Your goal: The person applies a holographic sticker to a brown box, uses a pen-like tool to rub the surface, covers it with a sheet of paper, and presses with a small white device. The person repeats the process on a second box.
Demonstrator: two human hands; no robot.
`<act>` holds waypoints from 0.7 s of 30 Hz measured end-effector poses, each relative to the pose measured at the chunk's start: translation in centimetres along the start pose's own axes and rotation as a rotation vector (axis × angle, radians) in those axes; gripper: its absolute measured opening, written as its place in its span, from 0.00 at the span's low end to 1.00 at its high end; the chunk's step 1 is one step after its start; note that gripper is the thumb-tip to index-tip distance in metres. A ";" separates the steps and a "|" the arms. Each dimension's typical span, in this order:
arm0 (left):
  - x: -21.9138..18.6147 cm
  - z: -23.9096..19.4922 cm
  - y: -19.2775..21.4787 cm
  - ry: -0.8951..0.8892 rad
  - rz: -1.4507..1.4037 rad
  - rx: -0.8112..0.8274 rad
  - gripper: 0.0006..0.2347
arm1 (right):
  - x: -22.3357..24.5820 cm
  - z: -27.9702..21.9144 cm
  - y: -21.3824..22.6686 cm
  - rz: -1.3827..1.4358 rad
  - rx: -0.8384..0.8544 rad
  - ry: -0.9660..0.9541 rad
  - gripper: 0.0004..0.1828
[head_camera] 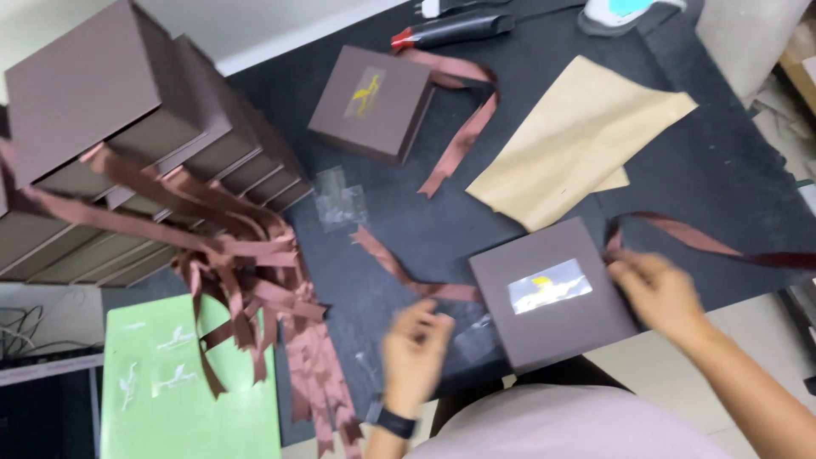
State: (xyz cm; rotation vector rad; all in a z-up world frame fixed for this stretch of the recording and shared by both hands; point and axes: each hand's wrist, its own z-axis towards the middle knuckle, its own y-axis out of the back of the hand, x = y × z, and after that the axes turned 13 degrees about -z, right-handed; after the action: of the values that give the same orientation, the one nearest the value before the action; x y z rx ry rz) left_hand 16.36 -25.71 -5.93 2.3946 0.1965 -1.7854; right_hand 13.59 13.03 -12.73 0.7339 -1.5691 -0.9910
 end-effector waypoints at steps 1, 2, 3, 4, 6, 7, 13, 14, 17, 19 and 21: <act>2.8 0.0 -2.1 0.036 0.084 0.032 0.17 | -1.0 0.1 -1.2 -0.021 0.159 -0.056 0.22; 5.6 -0.2 -4.1 0.074 0.169 0.059 0.25 | -1.9 0.1 -2.5 -0.043 0.322 -0.110 0.29; 5.2 -0.2 -5.3 0.072 0.170 0.057 0.25 | -1.8 -0.1 -3.1 -0.041 0.321 -0.108 0.29; 4.8 -0.3 -6.6 0.018 0.255 0.139 0.27 | -1.7 -0.2 -3.7 0.009 0.321 -0.032 0.27; 4.3 -0.7 -8.3 -0.039 0.340 0.213 0.28 | -1.6 -0.4 -4.5 0.062 0.321 0.051 0.26; 4.2 -1.0 -8.9 -0.090 0.326 0.153 0.31 | -1.6 -0.4 -4.7 0.045 0.317 0.106 0.25; 2.3 -1.8 -11.9 -0.064 0.017 -0.077 0.40 | 2.7 2.7 0.9 0.256 0.407 0.244 0.26; 1.3 -1.4 -12.4 -0.133 -0.202 -0.081 0.39 | 3.3 3.9 1.7 0.323 0.401 0.328 0.26; 0.6 0.1 -12.0 -0.184 -0.215 -0.143 0.35 | 2.4 11.6 4.3 0.322 0.447 0.369 0.34; -3.6 0.9 -13.5 -0.098 -0.341 -0.197 0.32 | -1.1 19.2 4.6 0.146 0.102 0.456 0.25; -7.2 2.5 -15.3 -0.012 -0.475 -0.251 0.30 | -1.8 23.9 6.0 -0.027 -0.249 0.533 0.23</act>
State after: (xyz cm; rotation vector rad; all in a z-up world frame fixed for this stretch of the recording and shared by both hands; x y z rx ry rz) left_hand 9.07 -11.30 -0.36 2.2831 0.9967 -1.8105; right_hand -9.00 22.44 -9.78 0.7669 -0.9593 -0.8965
